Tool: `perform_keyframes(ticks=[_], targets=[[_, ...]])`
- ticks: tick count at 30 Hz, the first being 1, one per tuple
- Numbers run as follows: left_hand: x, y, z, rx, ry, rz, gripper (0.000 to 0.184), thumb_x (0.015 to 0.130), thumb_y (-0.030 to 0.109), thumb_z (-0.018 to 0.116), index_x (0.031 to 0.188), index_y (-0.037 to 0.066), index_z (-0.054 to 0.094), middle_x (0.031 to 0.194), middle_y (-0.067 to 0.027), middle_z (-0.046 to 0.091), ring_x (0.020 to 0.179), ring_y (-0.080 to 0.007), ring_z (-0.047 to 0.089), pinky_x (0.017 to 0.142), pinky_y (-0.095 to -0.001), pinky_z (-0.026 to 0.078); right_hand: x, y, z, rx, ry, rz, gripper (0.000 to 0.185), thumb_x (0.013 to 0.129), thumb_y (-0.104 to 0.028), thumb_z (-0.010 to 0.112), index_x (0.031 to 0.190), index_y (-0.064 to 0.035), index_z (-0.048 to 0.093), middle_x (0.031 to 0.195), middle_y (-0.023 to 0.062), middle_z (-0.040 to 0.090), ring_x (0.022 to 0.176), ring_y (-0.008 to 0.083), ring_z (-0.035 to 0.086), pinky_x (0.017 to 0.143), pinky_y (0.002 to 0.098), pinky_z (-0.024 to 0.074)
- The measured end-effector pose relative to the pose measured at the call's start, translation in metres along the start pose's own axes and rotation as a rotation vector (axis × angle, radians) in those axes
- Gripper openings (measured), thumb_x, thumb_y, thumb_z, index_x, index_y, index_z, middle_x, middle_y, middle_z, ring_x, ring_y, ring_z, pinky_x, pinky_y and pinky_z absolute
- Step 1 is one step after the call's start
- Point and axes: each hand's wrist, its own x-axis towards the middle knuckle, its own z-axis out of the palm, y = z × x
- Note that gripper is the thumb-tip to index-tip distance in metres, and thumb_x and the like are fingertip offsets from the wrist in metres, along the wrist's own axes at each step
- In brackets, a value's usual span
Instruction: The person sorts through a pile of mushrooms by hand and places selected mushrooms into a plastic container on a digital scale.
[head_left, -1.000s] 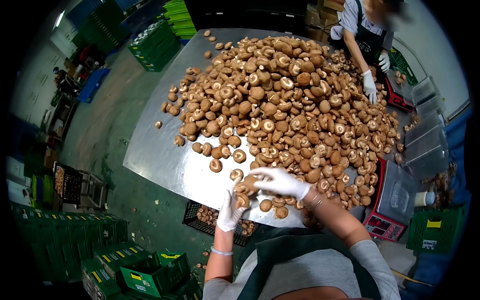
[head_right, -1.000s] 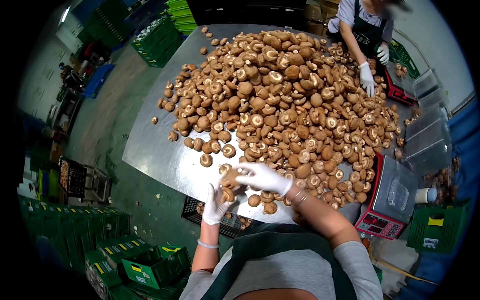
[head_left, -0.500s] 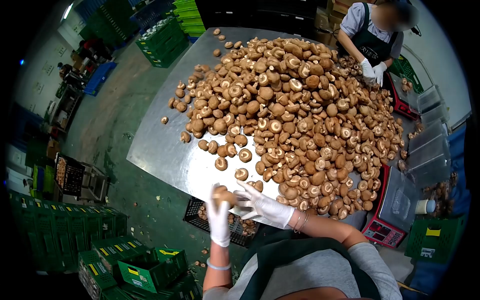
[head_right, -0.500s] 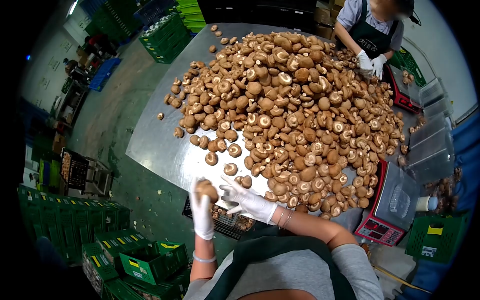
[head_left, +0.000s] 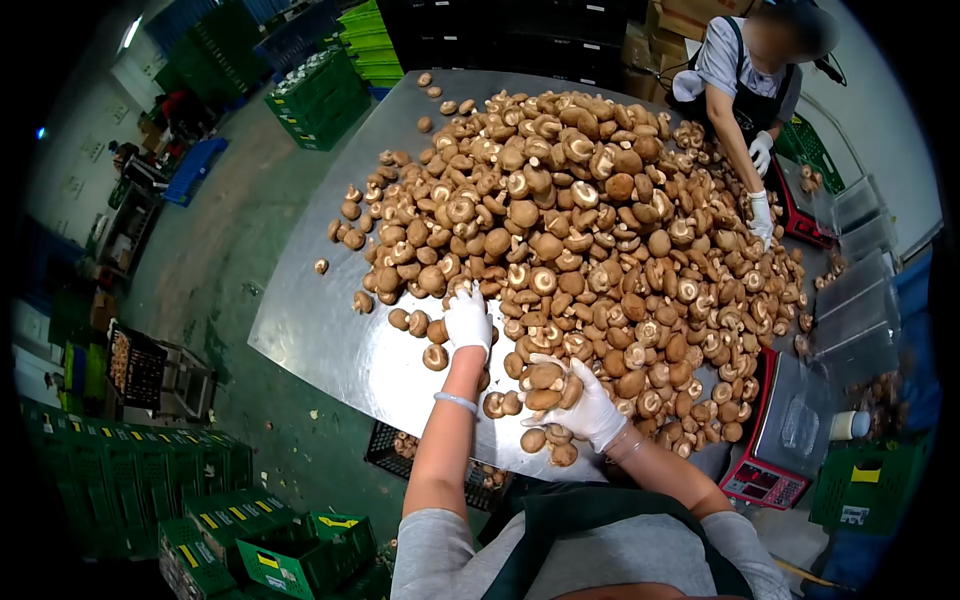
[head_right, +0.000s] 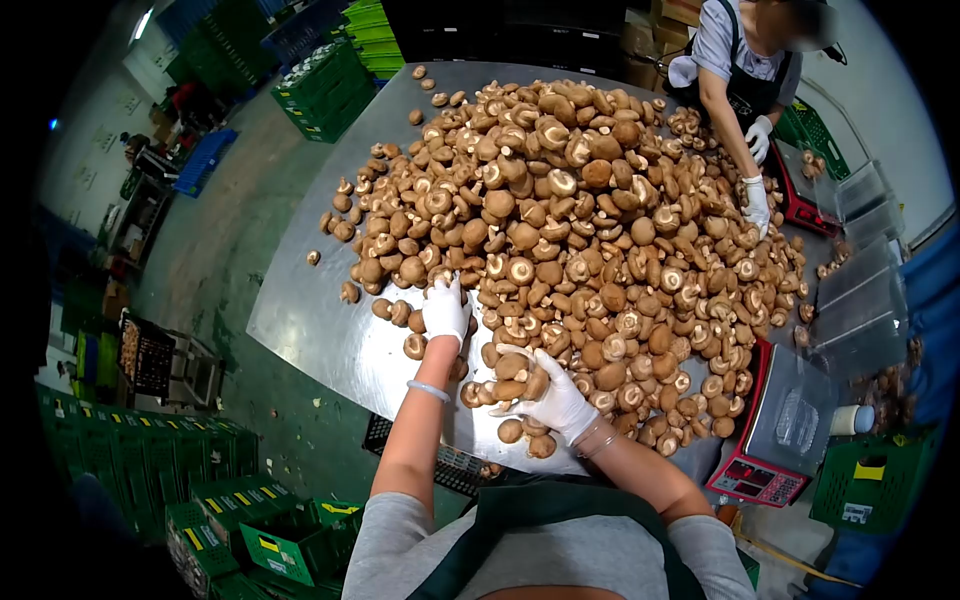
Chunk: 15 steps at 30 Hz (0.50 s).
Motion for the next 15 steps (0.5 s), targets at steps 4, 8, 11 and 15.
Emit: perform_keyframes(ticks=[4, 8, 11, 15], targets=[[-0.007, -0.015, 0.002, -0.481, 0.275, 0.057, 0.036, 0.075, 0.022, 0.067, 0.108, 0.007, 0.062, 0.106, -0.0134, 0.056, 0.094, -0.0325, 0.057, 0.078, -0.0384, 0.048, 0.007, -0.005, -0.005, -0.593, 0.082, -0.196, 0.047, 0.097, -0.033, 0.040, 0.136, -0.0062, 0.037, 0.127, 0.0135, 0.049, 0.117, 0.0310, 0.049, 0.094, 0.0528, 0.0447], [-0.064, 0.008, -0.080, -1.121, 0.007, 0.070, 0.032, 0.077, 0.014, 0.066, 0.108, 0.005, 0.062, 0.098, -0.0137, 0.058, 0.087, -0.0286, 0.058, 0.079, -0.0361, 0.048, 0.018, -0.016, -0.004, -0.156, -0.013, -0.062, 0.046, 0.096, -0.027, 0.041, 0.137, -0.0054, 0.035, 0.133, 0.0135, 0.045, 0.118, 0.0254, 0.050, 0.097, 0.0427, 0.0445], [-0.093, 0.022, -0.080, -0.925, 0.204, 0.495, 0.037, 0.077, 0.012, 0.068, 0.113, 0.006, 0.061, 0.101, -0.0120, 0.062, 0.087, -0.0263, 0.059, 0.079, -0.0335, 0.049, 0.025, -0.013, 0.013, -0.241, 0.098, -0.137, 0.044, 0.097, -0.024, 0.039, 0.137, -0.0054, 0.035, 0.133, 0.0131, 0.046, 0.117, 0.0234, 0.051, 0.098, 0.0415, 0.0439], [-0.103, 0.023, -0.089, -0.773, 0.122, 0.525, 0.049, 0.075, 0.025, 0.072, 0.120, 0.010, 0.058, 0.100, -0.0108, 0.062, 0.089, -0.0286, 0.056, 0.081, -0.0354, 0.046, 0.019, -0.018, 0.009, -0.153, 0.051, 0.118, 0.041, 0.097, -0.017, 0.039, 0.135, -0.0024, 0.038, 0.130, 0.0109, 0.048, 0.116, 0.0209, 0.051, 0.099, 0.0344, 0.0431]])
